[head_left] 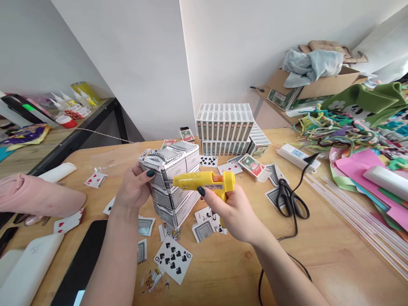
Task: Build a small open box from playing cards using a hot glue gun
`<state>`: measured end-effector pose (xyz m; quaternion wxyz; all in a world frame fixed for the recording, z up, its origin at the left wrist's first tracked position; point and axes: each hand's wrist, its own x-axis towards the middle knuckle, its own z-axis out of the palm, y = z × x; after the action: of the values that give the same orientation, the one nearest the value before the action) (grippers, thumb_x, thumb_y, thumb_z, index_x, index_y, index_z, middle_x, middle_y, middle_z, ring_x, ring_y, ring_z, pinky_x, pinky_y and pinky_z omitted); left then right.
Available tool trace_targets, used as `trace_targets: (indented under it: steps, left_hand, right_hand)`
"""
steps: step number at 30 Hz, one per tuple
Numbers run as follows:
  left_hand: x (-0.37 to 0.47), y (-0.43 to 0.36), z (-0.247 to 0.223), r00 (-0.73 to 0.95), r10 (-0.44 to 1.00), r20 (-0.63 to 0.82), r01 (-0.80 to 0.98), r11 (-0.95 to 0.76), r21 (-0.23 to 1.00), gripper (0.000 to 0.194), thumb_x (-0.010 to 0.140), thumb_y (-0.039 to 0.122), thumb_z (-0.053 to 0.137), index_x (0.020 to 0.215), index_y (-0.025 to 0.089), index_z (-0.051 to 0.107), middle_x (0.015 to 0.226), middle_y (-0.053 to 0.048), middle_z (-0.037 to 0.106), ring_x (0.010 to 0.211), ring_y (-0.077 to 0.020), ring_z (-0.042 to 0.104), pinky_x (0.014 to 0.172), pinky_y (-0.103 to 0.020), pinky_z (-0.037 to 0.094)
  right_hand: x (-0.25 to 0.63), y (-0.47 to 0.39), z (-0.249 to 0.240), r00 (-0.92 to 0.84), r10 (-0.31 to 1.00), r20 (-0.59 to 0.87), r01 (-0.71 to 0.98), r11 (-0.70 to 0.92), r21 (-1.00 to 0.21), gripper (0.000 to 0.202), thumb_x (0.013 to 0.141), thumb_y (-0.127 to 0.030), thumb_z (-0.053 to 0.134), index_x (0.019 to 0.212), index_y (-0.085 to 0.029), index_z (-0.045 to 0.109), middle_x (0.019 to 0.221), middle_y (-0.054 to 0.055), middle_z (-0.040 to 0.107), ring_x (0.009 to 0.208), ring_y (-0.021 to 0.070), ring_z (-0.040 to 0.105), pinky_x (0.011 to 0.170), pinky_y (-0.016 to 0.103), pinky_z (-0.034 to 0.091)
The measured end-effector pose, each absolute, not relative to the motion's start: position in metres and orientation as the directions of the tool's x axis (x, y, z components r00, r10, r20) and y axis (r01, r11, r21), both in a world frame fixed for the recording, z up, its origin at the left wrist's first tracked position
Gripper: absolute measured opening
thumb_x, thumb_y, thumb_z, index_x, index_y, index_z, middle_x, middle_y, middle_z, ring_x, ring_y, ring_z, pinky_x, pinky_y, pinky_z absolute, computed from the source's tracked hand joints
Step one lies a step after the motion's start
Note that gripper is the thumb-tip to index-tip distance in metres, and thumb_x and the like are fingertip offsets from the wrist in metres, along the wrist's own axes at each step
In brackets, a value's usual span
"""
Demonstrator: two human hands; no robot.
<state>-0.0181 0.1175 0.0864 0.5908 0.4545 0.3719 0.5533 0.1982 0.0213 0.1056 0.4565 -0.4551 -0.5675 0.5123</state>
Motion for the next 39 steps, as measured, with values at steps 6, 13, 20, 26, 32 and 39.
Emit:
trace_targets:
  steps: [6,13,20,26,32,39]
  left_hand:
    - [-0.014,0.117,0.087,0.117,0.992,0.053,-0.318,-0.013,0.948,0.038,0.049,0.037,0.089,0.081,0.021,0.074,0.081,-0.002,0.076,0.107,-0.0335,0.065,0.083,-0.036,0.058]
    - [-0.014,0.117,0.086,0.107,0.993,0.057,-0.314,-0.020,0.949,0.037,0.051,0.037,0.089,0.081,0.022,0.073,0.081,-0.002,0.076,0.107,-0.0328,0.065,0.085,-0.036,0.057]
    - [-0.014,0.117,0.086,0.113,0.989,0.098,-0.321,-0.057,0.945,0.034,0.054,0.035,0.088,0.081,0.021,0.075,0.080,-0.002,0.076,0.099,-0.0285,0.068,0.083,-0.032,0.057]
    - [-0.019,0.123,0.082,0.083,0.993,0.083,-0.341,-0.050,0.939,0.042,0.047,0.032,0.090,0.083,0.017,0.074,0.078,-0.004,0.076,0.078,-0.0216,0.071,0.070,-0.026,0.057]
    - [-0.028,0.118,0.092,0.183,0.978,0.103,-0.259,-0.053,0.964,0.042,0.041,0.023,0.092,0.077,0.015,0.073,0.072,-0.003,0.074,0.065,-0.0166,0.067,0.057,-0.020,0.053]
    - [-0.026,0.111,0.102,0.278,0.952,0.130,-0.178,-0.082,0.981,0.042,0.057,0.014,0.084,0.096,0.016,0.069,0.094,-0.006,0.075,0.083,-0.0206,0.068,0.071,-0.026,0.055]
  right_hand:
    - [0.202,0.023,0.108,-0.168,0.985,0.044,0.075,0.057,-0.996,0.031,0.091,-0.041,0.047,0.068,-0.020,0.048,0.066,-0.004,0.034,0.058,0.0106,0.030,0.051,0.025,0.030]
    - [0.204,0.022,0.111,-0.199,0.979,0.034,0.079,0.051,-0.996,0.027,0.092,-0.037,0.047,0.070,-0.020,0.047,0.066,-0.004,0.033,0.058,0.0101,0.027,0.051,0.025,0.028]
    - [0.207,0.026,0.108,-0.202,0.979,0.020,0.039,0.028,-0.999,0.028,0.090,-0.044,0.050,0.076,-0.020,0.053,0.063,-0.005,0.035,0.055,0.0095,0.030,0.049,0.024,0.029]
    - [0.209,0.031,0.102,-0.200,0.976,-0.088,-0.052,-0.100,-0.994,0.046,0.085,-0.060,0.051,0.064,-0.019,0.055,0.055,-0.003,0.045,0.049,0.0090,0.036,0.047,0.025,0.029]
    - [0.216,0.033,0.102,-0.076,0.994,-0.072,-0.228,-0.088,-0.970,0.043,0.084,-0.056,0.057,0.062,-0.019,0.057,0.054,-0.002,0.050,0.055,0.0114,0.044,0.055,0.026,0.033]
    - [0.214,0.039,0.095,0.086,0.991,-0.107,-0.397,-0.064,-0.916,0.038,0.083,-0.055,0.058,0.070,-0.020,0.063,0.062,0.002,0.061,0.061,0.0142,0.051,0.054,0.026,0.035]
